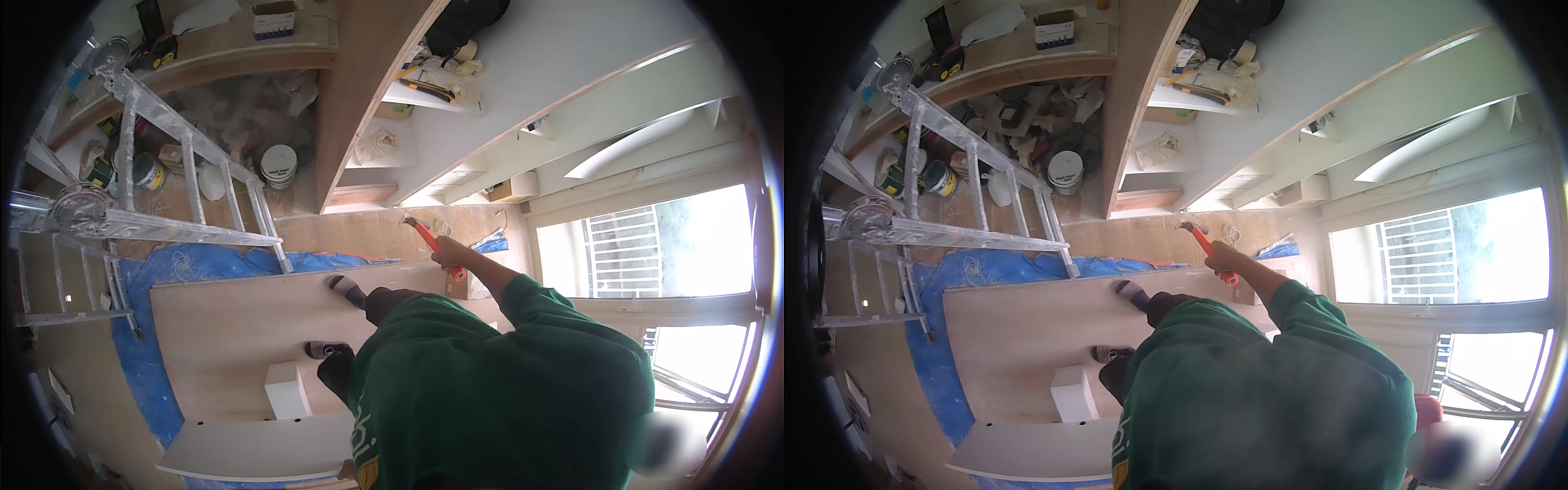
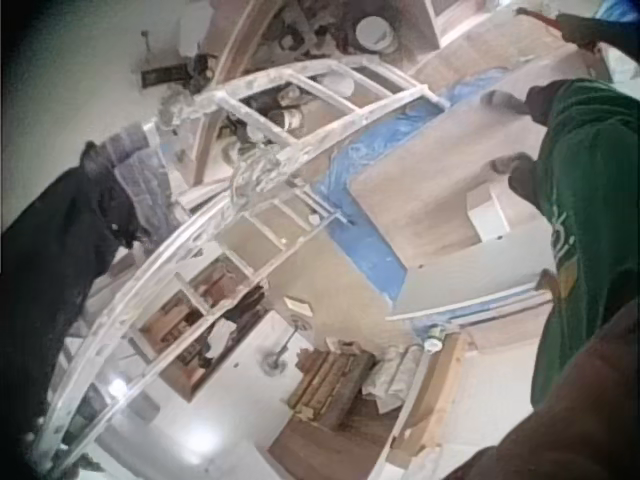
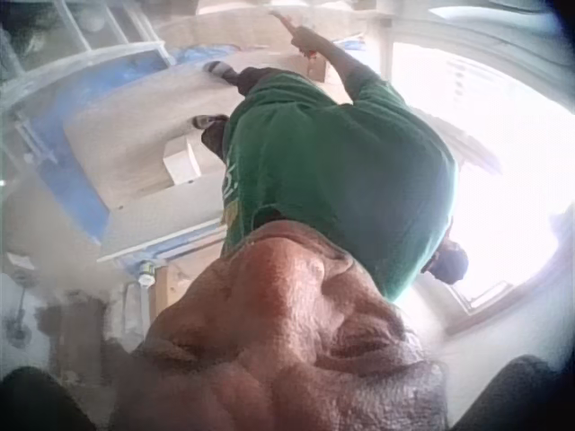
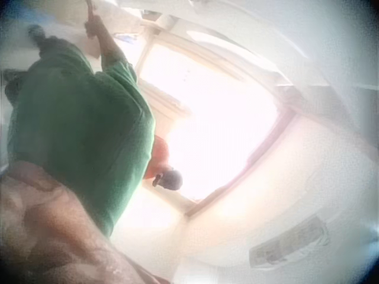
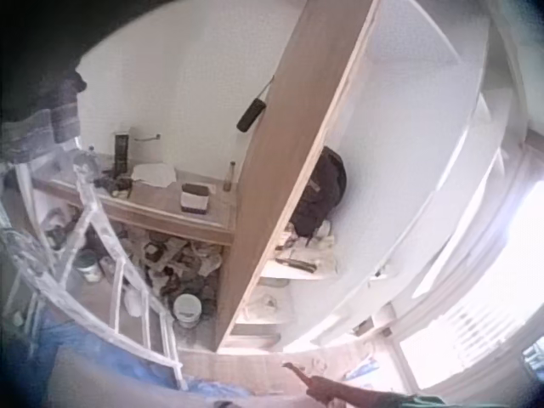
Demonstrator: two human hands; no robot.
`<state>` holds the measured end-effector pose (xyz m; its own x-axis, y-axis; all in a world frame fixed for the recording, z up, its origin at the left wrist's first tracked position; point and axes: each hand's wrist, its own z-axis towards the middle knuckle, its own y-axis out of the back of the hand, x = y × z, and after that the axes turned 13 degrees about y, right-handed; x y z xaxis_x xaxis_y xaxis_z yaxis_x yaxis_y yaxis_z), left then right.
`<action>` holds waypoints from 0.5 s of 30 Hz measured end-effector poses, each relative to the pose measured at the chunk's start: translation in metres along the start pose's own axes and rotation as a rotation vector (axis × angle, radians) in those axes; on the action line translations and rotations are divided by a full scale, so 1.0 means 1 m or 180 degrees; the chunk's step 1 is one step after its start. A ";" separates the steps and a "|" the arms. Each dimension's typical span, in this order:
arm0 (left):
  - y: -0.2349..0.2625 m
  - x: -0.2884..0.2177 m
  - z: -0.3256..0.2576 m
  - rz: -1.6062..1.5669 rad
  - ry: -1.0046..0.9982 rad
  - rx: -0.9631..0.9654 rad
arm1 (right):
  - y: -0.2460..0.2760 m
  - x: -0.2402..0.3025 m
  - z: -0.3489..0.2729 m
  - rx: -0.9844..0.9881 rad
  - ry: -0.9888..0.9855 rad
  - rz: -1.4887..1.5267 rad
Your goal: The person assembles a white shelving unit by aligning and hammering wooden strips into place, then cutting and fitting a large white panel. A coworker assists by holding parts steady during the process.
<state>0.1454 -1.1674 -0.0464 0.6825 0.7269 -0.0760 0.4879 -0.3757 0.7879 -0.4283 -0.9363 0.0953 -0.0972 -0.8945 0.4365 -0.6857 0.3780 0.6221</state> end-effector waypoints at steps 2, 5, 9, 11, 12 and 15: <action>0.001 0.002 0.003 0.0030 -0.0018 -0.0037 | 0.003 -0.033 -0.013 -0.0228 -0.0104 0.0432; 0.002 0.010 0.006 -0.0042 -0.0097 -0.0084 | -0.003 -0.046 -0.010 0.0051 -0.0366 0.0313; 0.017 0.041 0.010 -0.0071 0.0028 -0.0183 | -0.041 -0.057 -0.045 0.0035 -0.0663 0.0767; 0.023 0.063 0.011 -0.0008 0.0094 -0.0269 | -0.044 -0.072 -0.048 0.0225 -0.0739 0.0831; 0.027 0.072 0.013 0.0013 0.0117 -0.0355 | -0.047 -0.079 -0.037 0.0341 -0.0710 0.0882; 0.037 0.102 0.009 0.0287 0.0196 -0.0741 | -0.050 -0.095 -0.015 0.0020 -0.0180 0.0585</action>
<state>0.2383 -1.1120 -0.0305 0.6797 0.7327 0.0328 0.2831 -0.3033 0.9099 -0.3738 -0.8661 0.0326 -0.2616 -0.8225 0.5051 -0.6572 0.5350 0.5309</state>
